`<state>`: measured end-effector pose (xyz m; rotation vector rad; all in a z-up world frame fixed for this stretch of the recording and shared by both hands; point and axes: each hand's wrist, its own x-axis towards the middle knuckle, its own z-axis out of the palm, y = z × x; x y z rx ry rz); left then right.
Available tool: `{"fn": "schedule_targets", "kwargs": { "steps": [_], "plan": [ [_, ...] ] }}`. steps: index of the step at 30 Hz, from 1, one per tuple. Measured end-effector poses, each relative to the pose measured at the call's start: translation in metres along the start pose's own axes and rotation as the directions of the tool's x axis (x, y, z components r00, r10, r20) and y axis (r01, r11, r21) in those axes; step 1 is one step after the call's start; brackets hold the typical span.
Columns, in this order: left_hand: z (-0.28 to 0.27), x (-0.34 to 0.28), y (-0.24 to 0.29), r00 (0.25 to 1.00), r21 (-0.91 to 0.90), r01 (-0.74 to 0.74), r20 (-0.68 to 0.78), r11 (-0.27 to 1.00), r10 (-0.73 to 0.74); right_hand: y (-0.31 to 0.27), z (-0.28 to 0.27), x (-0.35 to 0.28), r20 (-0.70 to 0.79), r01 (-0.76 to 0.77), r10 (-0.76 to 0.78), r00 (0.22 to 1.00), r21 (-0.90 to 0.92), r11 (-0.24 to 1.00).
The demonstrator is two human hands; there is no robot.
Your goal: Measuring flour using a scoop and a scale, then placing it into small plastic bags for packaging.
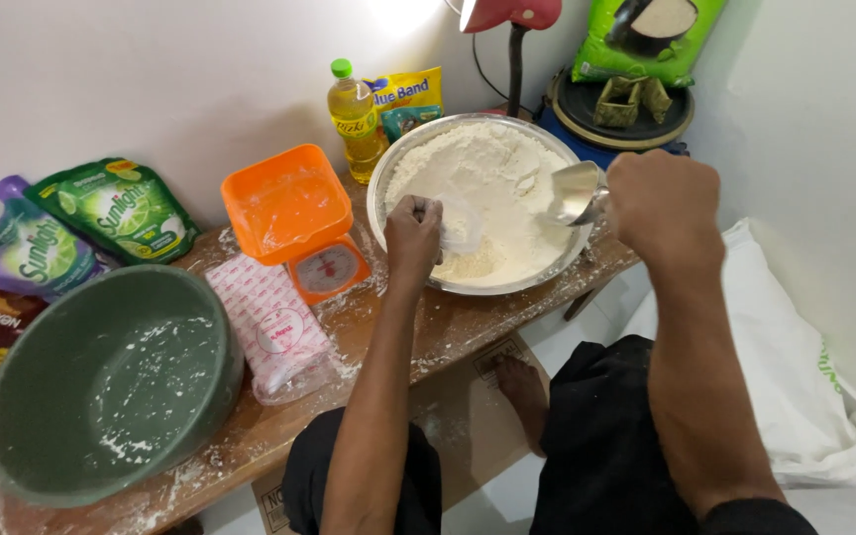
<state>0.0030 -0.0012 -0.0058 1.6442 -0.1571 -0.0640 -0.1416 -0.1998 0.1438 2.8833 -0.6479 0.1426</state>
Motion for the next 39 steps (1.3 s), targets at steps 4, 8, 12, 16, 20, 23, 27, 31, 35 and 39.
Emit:
{"fn": "schedule_targets", "kwargs": {
  "steps": [4,8,12,16,20,23,27,31,35,39],
  "plan": [
    [-0.006,0.001,0.0,1.0,-0.01,-0.003,-0.018,1.0,0.002,-0.024,-0.024,-0.034,0.05,0.084,-0.089,0.995,0.097,0.992],
    [-0.01,0.003,0.001,0.999,-0.012,-0.002,-0.045,1.0,0.002,-0.038,0.035,-0.035,0.061,0.128,-0.135,0.989,0.105,0.986],
    [-0.014,0.002,0.004,0.998,-0.032,-0.014,-0.059,0.999,0.012,-0.049,0.094,-0.026,0.037,0.224,-0.233,0.972,0.166,0.96],
    [-0.013,0.005,0.0,0.997,-0.044,-0.013,-0.073,0.999,0.01,-0.062,0.094,-0.024,0.022,0.272,-0.278,0.96,0.139,0.952],
    [-0.012,0.005,-0.003,0.997,-0.014,-0.001,-0.081,1.0,0.0,-0.072,0.141,-0.012,0.006,0.278,-0.282,0.959,0.148,0.949],
    [-0.012,0.009,-0.005,0.996,-0.027,-0.02,-0.084,0.999,0.018,-0.081,0.154,-0.006,-0.026,0.271,-0.272,0.962,0.202,0.941],
    [-0.012,0.011,-0.009,0.995,-0.057,-0.047,-0.086,0.997,0.042,-0.088,0.156,-0.001,-0.008,0.258,-0.266,0.964,0.267,0.928],
    [-0.012,0.011,-0.01,0.995,-0.057,-0.063,-0.075,0.996,0.059,-0.086,0.145,-0.005,-0.01,0.25,-0.257,0.966,0.279,0.927],
    [-0.014,0.011,-0.008,0.993,-0.049,-0.073,-0.092,0.996,0.068,-0.077,0.116,-0.012,0.01,0.226,-0.243,0.97,0.328,0.917],
    [-0.014,0.01,-0.004,0.989,-0.041,-0.09,-0.12,0.995,0.084,-0.066,0.099,-0.019,0.069,0.161,-0.196,0.978,0.347,0.924]
  ]
}}
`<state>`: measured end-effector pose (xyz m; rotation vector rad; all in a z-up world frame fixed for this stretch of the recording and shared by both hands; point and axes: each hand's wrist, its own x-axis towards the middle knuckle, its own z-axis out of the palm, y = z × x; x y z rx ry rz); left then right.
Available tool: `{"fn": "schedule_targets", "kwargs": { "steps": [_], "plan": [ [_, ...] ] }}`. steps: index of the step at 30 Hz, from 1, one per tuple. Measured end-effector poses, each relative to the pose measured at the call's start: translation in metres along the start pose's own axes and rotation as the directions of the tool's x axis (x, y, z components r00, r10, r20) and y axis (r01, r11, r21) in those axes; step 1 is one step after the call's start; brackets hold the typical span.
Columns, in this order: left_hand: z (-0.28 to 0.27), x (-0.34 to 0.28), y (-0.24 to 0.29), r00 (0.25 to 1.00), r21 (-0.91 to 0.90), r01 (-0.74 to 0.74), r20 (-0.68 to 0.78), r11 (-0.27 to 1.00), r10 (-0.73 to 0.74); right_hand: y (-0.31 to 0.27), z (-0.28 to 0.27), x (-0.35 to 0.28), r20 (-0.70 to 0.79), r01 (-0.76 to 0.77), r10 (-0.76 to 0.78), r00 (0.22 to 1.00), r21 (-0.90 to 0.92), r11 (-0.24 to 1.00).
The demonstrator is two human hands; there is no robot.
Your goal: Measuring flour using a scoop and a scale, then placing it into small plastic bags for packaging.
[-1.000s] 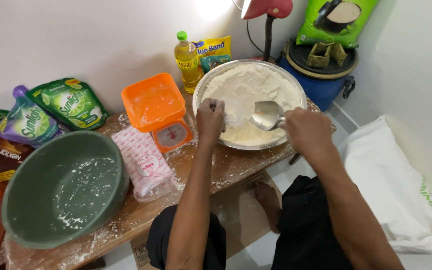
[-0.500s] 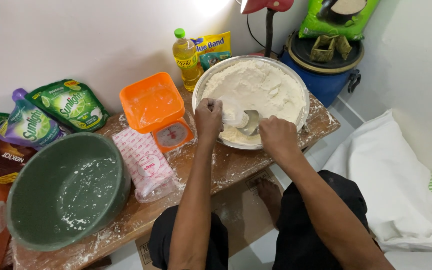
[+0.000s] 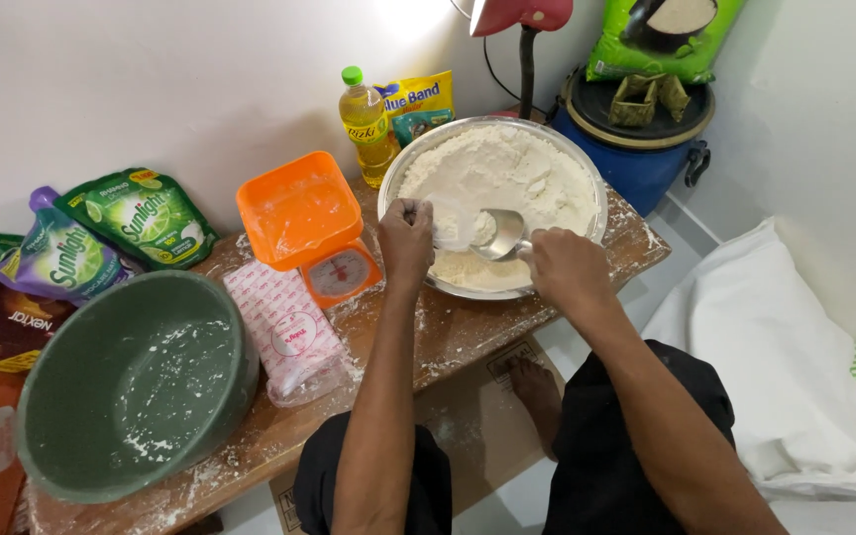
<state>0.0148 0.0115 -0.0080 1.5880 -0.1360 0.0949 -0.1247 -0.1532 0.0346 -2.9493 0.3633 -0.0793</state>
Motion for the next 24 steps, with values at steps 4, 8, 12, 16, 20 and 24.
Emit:
{"fn": "schedule_targets", "kwargs": {
  "steps": [4,8,12,16,20,24],
  "plan": [
    [0.005,0.0,-0.006,1.0,0.011,0.013,-0.008,1.0,-0.013,0.014,-0.01,-0.009,0.006,0.014,-0.014,1.0,-0.035,0.999],
    [0.01,-0.005,-0.007,0.998,0.17,0.069,-0.017,0.983,-0.067,0.022,-0.035,-0.025,-0.009,-0.033,0.033,0.999,0.004,0.999],
    [0.017,-0.012,0.001,0.996,0.247,0.091,0.002,0.965,-0.094,0.014,-0.078,-0.047,-0.077,-0.085,0.095,0.993,0.115,0.99],
    [0.022,-0.018,0.005,0.995,0.261,0.089,0.027,0.961,-0.099,0.017,-0.092,-0.053,-0.109,-0.057,0.061,0.992,0.041,0.998],
    [0.027,-0.015,-0.005,0.989,0.252,0.112,0.061,0.961,-0.132,0.005,-0.093,-0.054,-0.064,-0.023,0.025,0.998,0.031,0.999],
    [0.03,-0.013,-0.012,0.987,0.207,0.116,0.088,0.972,-0.137,0.004,-0.076,-0.044,-0.044,0.009,-0.014,0.999,-0.099,0.995]
  ]
}}
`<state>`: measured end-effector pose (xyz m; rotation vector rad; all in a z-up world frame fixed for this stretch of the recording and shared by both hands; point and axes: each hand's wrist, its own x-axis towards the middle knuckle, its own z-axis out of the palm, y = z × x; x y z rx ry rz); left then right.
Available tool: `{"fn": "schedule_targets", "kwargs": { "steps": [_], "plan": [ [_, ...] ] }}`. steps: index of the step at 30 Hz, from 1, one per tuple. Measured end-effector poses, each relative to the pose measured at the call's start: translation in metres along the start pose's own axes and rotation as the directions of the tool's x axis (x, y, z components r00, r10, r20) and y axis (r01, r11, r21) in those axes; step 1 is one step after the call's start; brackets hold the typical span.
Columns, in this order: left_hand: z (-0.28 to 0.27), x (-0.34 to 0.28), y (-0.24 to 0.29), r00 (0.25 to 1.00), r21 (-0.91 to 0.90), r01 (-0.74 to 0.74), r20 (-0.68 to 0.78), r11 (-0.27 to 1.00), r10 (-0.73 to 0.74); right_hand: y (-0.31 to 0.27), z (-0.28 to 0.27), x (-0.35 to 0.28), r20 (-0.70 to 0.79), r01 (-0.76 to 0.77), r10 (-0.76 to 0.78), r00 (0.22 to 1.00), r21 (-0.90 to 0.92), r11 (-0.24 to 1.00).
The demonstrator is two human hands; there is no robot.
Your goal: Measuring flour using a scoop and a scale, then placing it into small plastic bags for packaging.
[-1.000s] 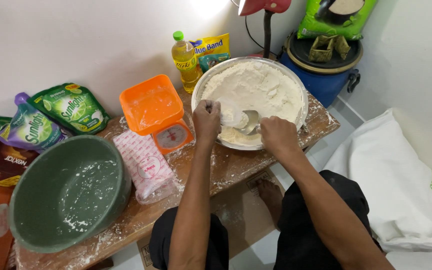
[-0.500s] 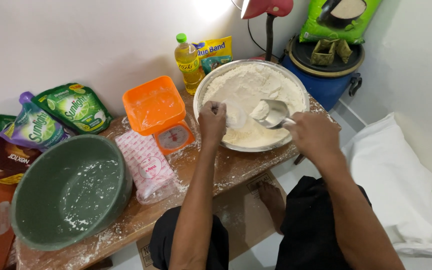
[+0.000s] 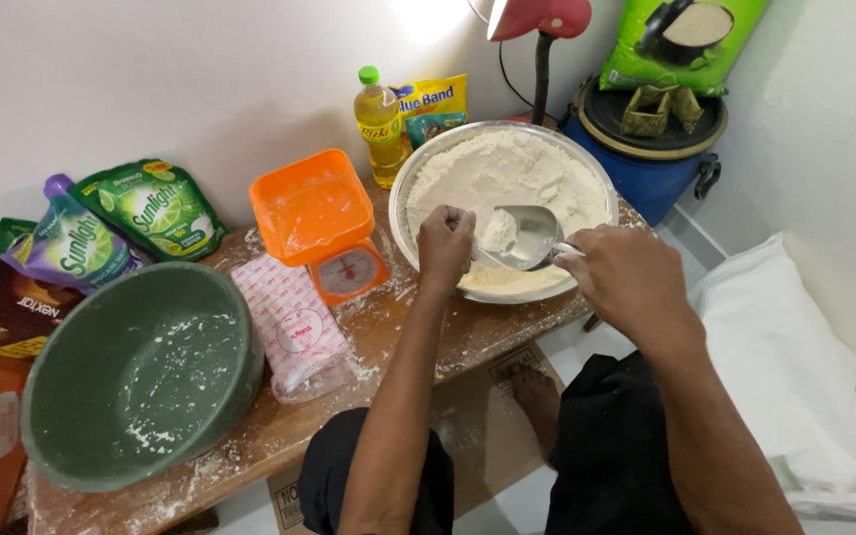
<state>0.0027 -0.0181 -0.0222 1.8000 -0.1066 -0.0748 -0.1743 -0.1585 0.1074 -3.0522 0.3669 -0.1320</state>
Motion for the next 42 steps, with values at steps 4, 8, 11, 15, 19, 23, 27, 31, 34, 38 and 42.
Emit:
{"fn": "schedule_targets", "kwargs": {
  "steps": [4,8,11,15,19,23,27,31,34,38,42],
  "plan": [
    [0.002,0.0,-0.003,0.999,-0.055,-0.009,0.046,0.998,0.012,-0.005,0.005,0.009,-0.028,0.029,-0.033,0.999,-0.125,0.992],
    [0.001,-0.006,0.005,0.995,-0.053,-0.039,0.09,0.998,0.044,-0.016,-0.003,0.021,-0.051,0.104,-0.121,0.991,-0.248,0.963],
    [0.001,-0.01,0.01,0.995,-0.033,-0.035,0.096,0.999,0.038,-0.015,0.007,0.034,-0.064,0.166,-0.195,0.979,-0.311,0.936],
    [0.001,-0.011,0.013,0.995,-0.036,-0.029,0.095,0.999,0.032,-0.022,0.003,0.043,-0.06,0.238,-0.278,0.959,-0.366,0.9],
    [0.001,-0.014,0.015,0.994,-0.039,-0.034,0.098,0.999,0.038,-0.036,-0.014,0.042,-0.035,0.243,-0.277,0.96,-0.382,0.892],
    [0.004,-0.008,0.009,0.996,-0.017,-0.041,0.082,0.999,0.042,-0.043,-0.037,0.032,-0.07,0.168,-0.209,0.975,-0.375,0.912],
    [-0.004,-0.016,0.026,0.994,-0.004,0.008,0.107,1.0,-0.008,-0.015,-0.054,0.031,0.023,-0.095,0.111,0.994,-0.372,0.923],
    [-0.004,-0.015,0.024,0.996,0.009,-0.028,0.08,1.0,0.027,0.026,-0.049,0.038,0.032,-0.193,0.231,0.972,-0.449,0.873],
    [-0.005,-0.015,0.027,0.996,0.009,-0.024,0.081,1.0,0.023,0.048,-0.03,0.053,0.062,-0.239,0.293,0.954,-0.431,0.87],
    [-0.003,-0.012,0.022,0.997,0.023,-0.018,0.08,1.0,0.016,0.055,-0.004,0.067,0.115,-0.214,0.282,0.952,-0.407,0.888],
    [0.005,0.002,-0.002,0.998,0.005,-0.025,0.05,1.0,0.025,0.046,0.013,0.07,0.032,-0.192,0.208,0.978,-0.277,0.942]
  ]
}}
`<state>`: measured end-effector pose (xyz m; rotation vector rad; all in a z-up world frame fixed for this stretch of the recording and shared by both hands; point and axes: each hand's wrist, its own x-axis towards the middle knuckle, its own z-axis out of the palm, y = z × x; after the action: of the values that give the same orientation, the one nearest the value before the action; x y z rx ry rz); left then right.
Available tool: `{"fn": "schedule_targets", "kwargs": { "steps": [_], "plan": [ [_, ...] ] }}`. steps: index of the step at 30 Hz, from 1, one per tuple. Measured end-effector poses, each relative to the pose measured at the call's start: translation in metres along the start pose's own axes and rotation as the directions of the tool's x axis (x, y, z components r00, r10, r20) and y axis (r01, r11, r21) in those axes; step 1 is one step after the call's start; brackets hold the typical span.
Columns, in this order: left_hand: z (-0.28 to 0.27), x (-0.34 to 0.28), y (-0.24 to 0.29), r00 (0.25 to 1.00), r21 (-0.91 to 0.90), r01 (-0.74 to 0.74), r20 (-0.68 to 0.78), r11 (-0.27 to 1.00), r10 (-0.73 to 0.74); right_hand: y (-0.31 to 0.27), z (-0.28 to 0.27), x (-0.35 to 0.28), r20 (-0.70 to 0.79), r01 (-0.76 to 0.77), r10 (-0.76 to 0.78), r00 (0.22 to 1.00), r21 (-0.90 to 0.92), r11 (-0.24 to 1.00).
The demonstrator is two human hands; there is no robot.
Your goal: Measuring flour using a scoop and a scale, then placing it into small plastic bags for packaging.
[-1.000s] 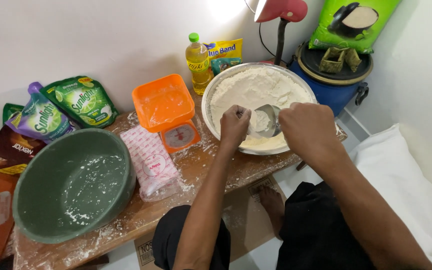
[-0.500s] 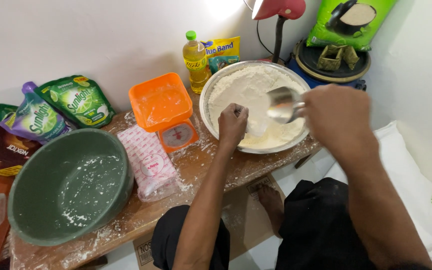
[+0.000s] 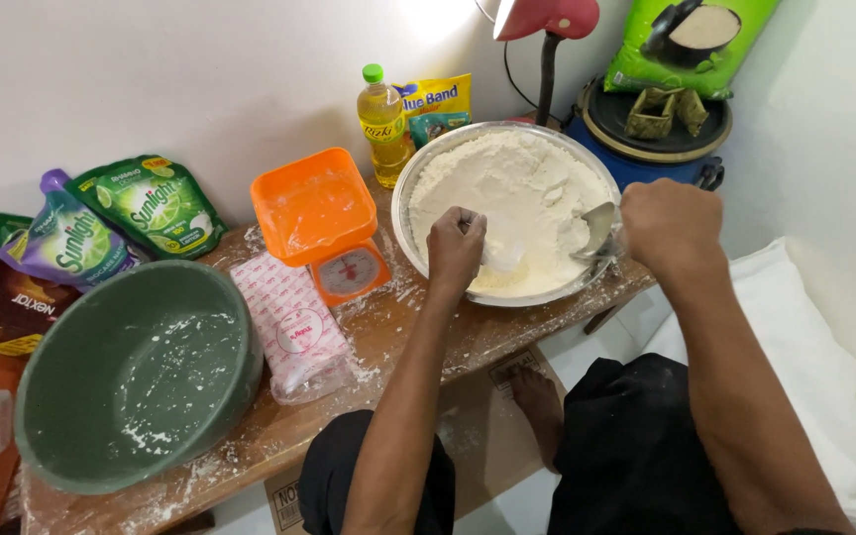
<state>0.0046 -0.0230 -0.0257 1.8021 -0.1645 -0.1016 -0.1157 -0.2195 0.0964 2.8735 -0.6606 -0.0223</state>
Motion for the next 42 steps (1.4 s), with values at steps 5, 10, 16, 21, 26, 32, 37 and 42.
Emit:
{"fn": "schedule_targets", "kwargs": {
  "steps": [5,10,16,21,26,32,37,42],
  "plan": [
    [0.0,-0.001,0.0,1.0,0.003,0.015,0.0,1.0,-0.015,-0.005,0.021,0.012,0.002,0.019,-0.019,1.0,0.04,0.999],
    [0.002,0.002,-0.001,1.0,-0.019,0.008,-0.007,1.0,-0.008,-0.014,-0.004,0.0,0.03,0.012,-0.012,0.999,0.009,1.0],
    [-0.001,0.001,0.001,1.0,-0.081,0.016,-0.009,0.997,-0.016,-0.027,0.014,0.0,-0.289,0.141,-0.128,0.949,0.027,0.99],
    [0.001,-0.002,0.002,1.0,-0.229,0.023,-0.001,0.973,-0.023,-0.075,0.064,0.024,-0.017,0.172,-0.178,0.984,0.368,0.914],
    [0.004,0.0,-0.004,1.0,-0.343,0.024,0.013,0.939,-0.021,-0.086,0.052,0.023,0.055,0.132,-0.19,0.98,0.53,0.838],
    [-0.008,0.006,0.003,1.0,-0.422,-0.018,0.015,0.906,0.027,-0.091,0.064,0.039,0.008,0.131,-0.169,0.986,0.594,0.794],
    [-0.024,0.005,0.016,1.0,-0.497,-0.029,-0.017,0.867,0.024,-0.094,0.039,0.028,-0.081,0.196,-0.189,0.979,0.642,0.741],
    [-0.044,0.004,0.031,0.994,-0.565,-0.108,-0.053,0.818,0.094,-0.1,0.026,0.029,-0.176,0.255,-0.185,0.967,0.699,0.668]
  ]
}}
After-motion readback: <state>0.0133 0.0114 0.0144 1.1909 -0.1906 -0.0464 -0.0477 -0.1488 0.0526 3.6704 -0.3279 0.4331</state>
